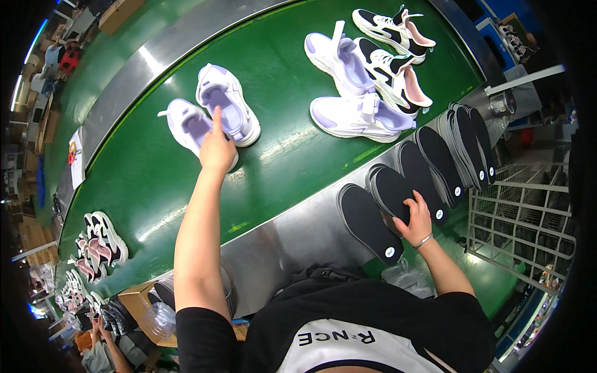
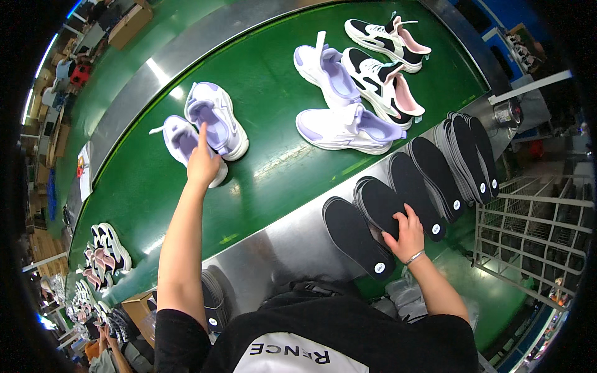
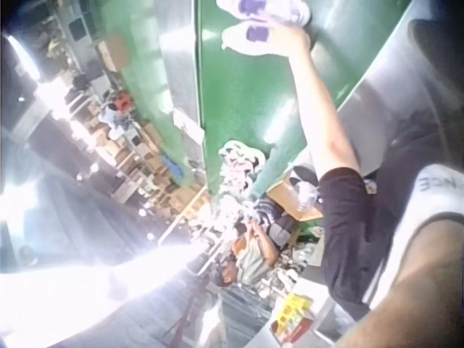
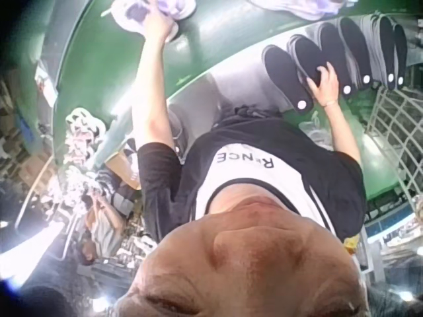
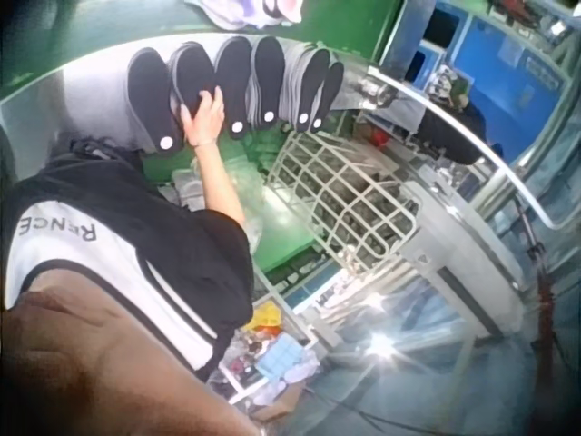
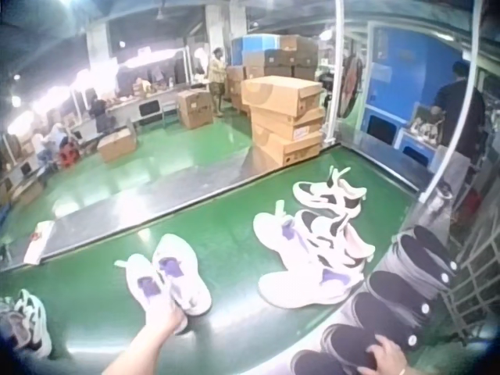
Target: The person picks up insoles from a shelf, walks to a conveyor belt, and inserts the insoles into shoes one at a time. The person also sorts shoes on the belt and picks up a water bottle.
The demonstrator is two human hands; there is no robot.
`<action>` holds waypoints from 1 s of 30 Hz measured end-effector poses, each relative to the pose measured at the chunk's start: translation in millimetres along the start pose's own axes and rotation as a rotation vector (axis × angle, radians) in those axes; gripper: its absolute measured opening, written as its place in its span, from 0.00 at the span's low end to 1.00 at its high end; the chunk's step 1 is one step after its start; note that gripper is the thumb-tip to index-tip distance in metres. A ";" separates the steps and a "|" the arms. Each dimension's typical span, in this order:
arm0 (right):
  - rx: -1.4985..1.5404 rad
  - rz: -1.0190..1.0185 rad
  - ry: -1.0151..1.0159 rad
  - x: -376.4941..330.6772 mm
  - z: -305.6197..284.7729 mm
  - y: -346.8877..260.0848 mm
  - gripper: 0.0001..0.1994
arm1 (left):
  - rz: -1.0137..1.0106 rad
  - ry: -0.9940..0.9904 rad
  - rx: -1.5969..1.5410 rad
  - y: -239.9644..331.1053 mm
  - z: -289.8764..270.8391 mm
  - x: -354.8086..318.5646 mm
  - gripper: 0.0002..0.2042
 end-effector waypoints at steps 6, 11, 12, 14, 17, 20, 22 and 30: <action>-0.131 -0.379 0.088 76.1 -60.2 -48.6 0.19 | 0.079 -0.086 0.179 0.2 18.7 9.3 0.22; -0.246 -0.401 0.212 188.0 -50.2 -62.1 0.19 | -0.002 -0.074 0.102 -13.7 7.9 -19.2 0.22; -0.296 -0.320 0.093 208.9 -33.6 -57.9 0.16 | 0.003 -0.069 0.076 -13.9 10.5 -25.1 0.22; -0.347 -0.241 -0.063 233.6 -15.5 -67.2 0.10 | -0.013 -0.033 0.029 -21.2 16.9 -40.4 0.22; -0.189 -0.320 -0.009 239.0 -7.1 -93.2 0.07 | -0.073 -0.025 0.013 -14.7 21.5 -53.6 0.21; -0.207 -0.245 0.119 249.7 -2.1 -116.2 0.05 | -0.048 0.076 0.109 -5.7 22.1 -55.7 0.19; -0.209 -0.313 0.656 271.6 11.1 -113.9 0.09 | -0.082 0.071 0.049 -14.3 19.6 -54.2 0.20; -0.407 -0.217 -0.275 284.5 8.5 -89.7 0.11 | -0.104 0.099 0.086 -9.4 14.5 -60.0 0.19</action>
Point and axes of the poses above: each hand's wrist, its own x-axis towards the middle knuckle, its own z-axis out of the palm, y = z × x, the point moved 6 cm from there along x, towards the middle knuckle, and after that the axes turned 8 degrees about x, right-handed, at the moved point
